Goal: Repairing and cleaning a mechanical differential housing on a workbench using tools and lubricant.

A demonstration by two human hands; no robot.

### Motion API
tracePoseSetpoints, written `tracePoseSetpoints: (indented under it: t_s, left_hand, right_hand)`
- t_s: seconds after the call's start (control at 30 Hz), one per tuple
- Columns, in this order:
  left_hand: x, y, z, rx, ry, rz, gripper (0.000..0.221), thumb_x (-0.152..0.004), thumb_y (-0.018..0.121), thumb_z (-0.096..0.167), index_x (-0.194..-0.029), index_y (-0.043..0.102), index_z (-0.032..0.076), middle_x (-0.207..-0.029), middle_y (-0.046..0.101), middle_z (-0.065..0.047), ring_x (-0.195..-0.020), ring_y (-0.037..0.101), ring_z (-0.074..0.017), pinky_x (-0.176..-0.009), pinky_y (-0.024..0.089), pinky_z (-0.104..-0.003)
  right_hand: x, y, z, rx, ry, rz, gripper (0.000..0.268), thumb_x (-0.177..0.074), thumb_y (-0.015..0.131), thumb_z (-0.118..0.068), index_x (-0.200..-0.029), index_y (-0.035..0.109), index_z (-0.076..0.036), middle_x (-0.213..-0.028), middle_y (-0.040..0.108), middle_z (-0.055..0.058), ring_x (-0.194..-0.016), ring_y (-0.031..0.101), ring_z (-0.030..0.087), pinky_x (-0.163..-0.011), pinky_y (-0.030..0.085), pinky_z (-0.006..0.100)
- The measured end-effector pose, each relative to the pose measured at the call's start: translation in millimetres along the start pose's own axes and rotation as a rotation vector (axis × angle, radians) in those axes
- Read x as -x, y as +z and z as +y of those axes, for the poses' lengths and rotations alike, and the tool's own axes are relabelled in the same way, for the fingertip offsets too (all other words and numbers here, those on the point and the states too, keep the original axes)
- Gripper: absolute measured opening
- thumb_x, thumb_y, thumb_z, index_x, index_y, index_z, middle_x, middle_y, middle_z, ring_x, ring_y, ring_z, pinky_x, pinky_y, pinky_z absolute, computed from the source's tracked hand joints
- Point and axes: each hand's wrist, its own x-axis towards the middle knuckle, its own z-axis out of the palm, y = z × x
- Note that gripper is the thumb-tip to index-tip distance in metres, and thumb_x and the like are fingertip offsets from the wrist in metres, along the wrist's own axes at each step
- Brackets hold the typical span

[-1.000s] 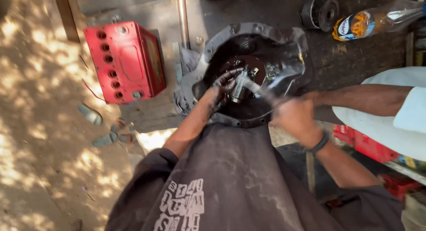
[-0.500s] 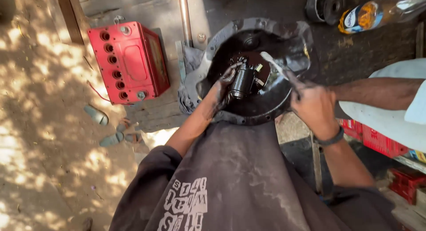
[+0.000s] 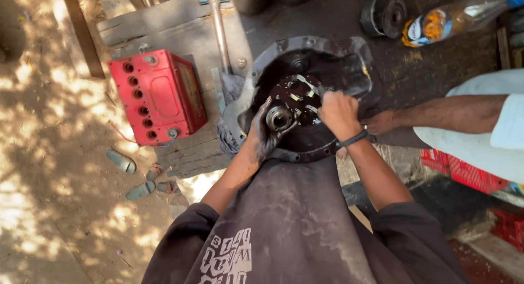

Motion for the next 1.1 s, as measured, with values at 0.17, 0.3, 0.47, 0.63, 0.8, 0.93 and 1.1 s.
tracePoseSetpoints:
  t_s: [0.17, 0.3, 0.47, 0.63, 0.8, 0.93, 1.1]
  left_hand:
    - [-27.5, -21.5, 0.7, 0.014, 0.154, 0.122, 0.039, -0.103, 0.058, 0.044, -0.131, 0.058, 0.018, -0.121, 0.068, -0.008, -0.107, 0.069, -0.0286, -0.091, 0.062, -0.054]
    - [-51.3, -40.1, -2.4, -0.024, 0.156, 0.219, 0.039, -0.098, 0.056, 0.049, -0.126, 0.057, 0.023, -0.117, 0.066, -0.007, -0.102, 0.069, -0.0285, -0.086, 0.062, -0.053]
    - [-50.6, -28.6, -1.2, -0.093, 0.053, 0.265, 0.037, -0.094, 0.056, 0.048, -0.119, 0.061, 0.021, -0.106, 0.069, -0.009, -0.093, 0.069, -0.0284, -0.074, 0.063, -0.048]
    - [-48.6, -36.3, 4.5, -0.165, 0.051, 0.305, 0.033, -0.093, 0.055, 0.046, -0.113, 0.064, 0.022, -0.096, 0.068, -0.008, -0.084, 0.069, -0.0287, -0.068, 0.062, -0.047]
    - [-49.3, -40.5, 0.7, -0.111, -0.010, 0.238, 0.049, -0.092, 0.053, 0.053, -0.105, 0.066, 0.007, -0.087, 0.071, -0.013, -0.072, 0.070, -0.0284, -0.060, 0.063, -0.043]
    - [-31.2, -10.8, -0.2, -0.246, -0.005, 0.314, 0.041, -0.095, 0.056, 0.050, -0.104, 0.066, 0.012, -0.084, 0.070, -0.008, -0.070, 0.069, -0.0241, -0.056, 0.059, -0.040]
    - [-36.4, -15.5, 0.7, -0.225, 0.056, 0.308, 0.044, -0.094, 0.050, 0.050, -0.108, 0.064, 0.010, -0.085, 0.070, -0.012, -0.074, 0.069, -0.0274, -0.061, 0.061, -0.042]
  right_hand:
    - [30.0, -29.2, -3.8, -0.072, -0.028, -0.142, 0.026, -0.080, 0.071, -0.015, -0.105, 0.072, -0.006, -0.080, 0.071, 0.023, -0.073, 0.071, 0.039, -0.067, 0.055, 0.050]
    - [70.4, -91.7, -20.5, -0.397, 0.066, -0.194, 0.049, -0.095, 0.064, -0.017, -0.143, 0.062, -0.023, -0.093, 0.072, 0.021, -0.067, 0.073, 0.030, -0.062, 0.055, 0.044]
    - [73.8, -79.6, -50.9, -0.546, -0.060, -0.111, 0.045, -0.097, 0.066, -0.022, -0.141, 0.061, -0.026, -0.100, 0.073, 0.021, -0.065, 0.070, 0.033, -0.062, 0.054, 0.043]
    - [86.9, -90.4, -55.8, -0.490, -0.121, -0.135, 0.052, -0.098, 0.064, -0.019, -0.148, 0.057, -0.028, -0.091, 0.070, 0.026, -0.072, 0.068, 0.041, -0.067, 0.053, 0.046]
    - [72.6, -84.4, -72.5, -0.472, -0.163, -0.075, 0.059, -0.094, 0.062, -0.016, -0.151, 0.052, -0.029, -0.082, 0.069, 0.023, -0.068, 0.068, 0.039, -0.064, 0.053, 0.047]
    - [87.8, -79.7, -61.8, -0.418, -0.194, -0.025, 0.061, -0.094, 0.061, -0.015, -0.153, 0.050, -0.028, -0.076, 0.068, 0.021, -0.064, 0.065, 0.039, -0.063, 0.052, 0.048]
    - [114.6, -81.3, -49.0, -0.392, 0.000, -0.239, 0.068, -0.092, 0.057, -0.011, -0.156, 0.043, -0.029, -0.067, 0.068, 0.020, -0.050, 0.065, 0.032, -0.056, 0.054, 0.046]
